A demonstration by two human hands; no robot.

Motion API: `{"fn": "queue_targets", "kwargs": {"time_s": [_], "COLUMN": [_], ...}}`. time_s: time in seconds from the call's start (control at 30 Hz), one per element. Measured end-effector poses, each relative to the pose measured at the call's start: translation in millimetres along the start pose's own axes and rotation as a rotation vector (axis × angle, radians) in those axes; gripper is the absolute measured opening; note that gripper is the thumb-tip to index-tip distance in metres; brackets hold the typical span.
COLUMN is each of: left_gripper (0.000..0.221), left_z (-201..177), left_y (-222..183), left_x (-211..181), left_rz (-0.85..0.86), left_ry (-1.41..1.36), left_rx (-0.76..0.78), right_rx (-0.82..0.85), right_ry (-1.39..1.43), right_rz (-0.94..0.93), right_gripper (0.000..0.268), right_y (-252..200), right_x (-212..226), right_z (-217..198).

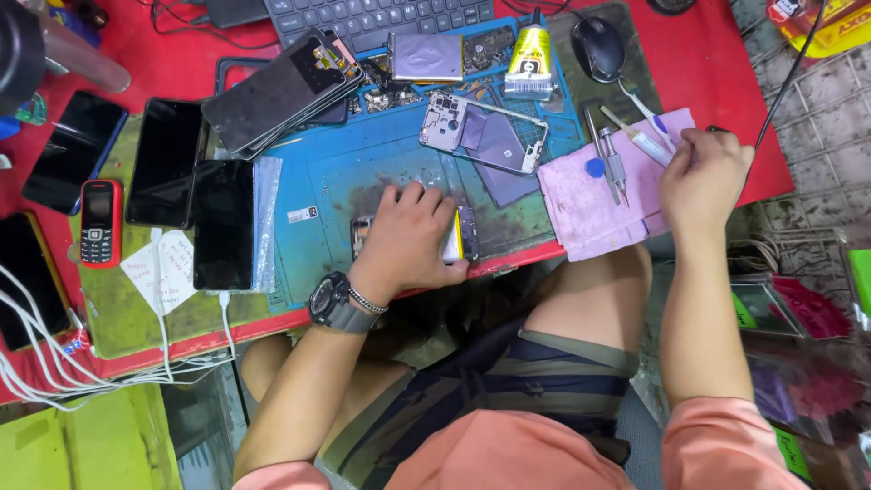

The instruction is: Disassembling a mobile phone to remove internal components like the battery and screws for repair or cleaning.

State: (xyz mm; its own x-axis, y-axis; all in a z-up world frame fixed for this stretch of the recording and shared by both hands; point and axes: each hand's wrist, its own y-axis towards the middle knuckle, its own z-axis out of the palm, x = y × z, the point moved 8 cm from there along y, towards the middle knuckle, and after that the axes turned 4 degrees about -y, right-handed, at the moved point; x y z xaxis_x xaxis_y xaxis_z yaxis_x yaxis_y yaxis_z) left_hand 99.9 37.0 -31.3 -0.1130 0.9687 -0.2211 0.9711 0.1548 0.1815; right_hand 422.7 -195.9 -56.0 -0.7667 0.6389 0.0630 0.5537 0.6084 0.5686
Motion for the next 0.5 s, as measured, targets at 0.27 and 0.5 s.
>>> {"fn": "queue_targets", "kwargs": {"time_s": [0.27,0.5], "left_gripper": [0.078,0.076], "left_z": [-5.0,-3.3], "left_y": [-12.6,-22.7], "left_x": [2.8,19.6], "left_rz": [-0.077,-0.206], "left_ry": [0.030,-0.040], "left_rx": [-0.047,0.007], "right_rx": [0.432,0.228], "right_ry": [-0.018,0.483], "right_rz": [0.089,0.333], "right_gripper": [0.022,0.031], "right_y": [44.1,37.8], "right_x": [-36.9,-63.0], "right_z": [56.4,43.0]}}
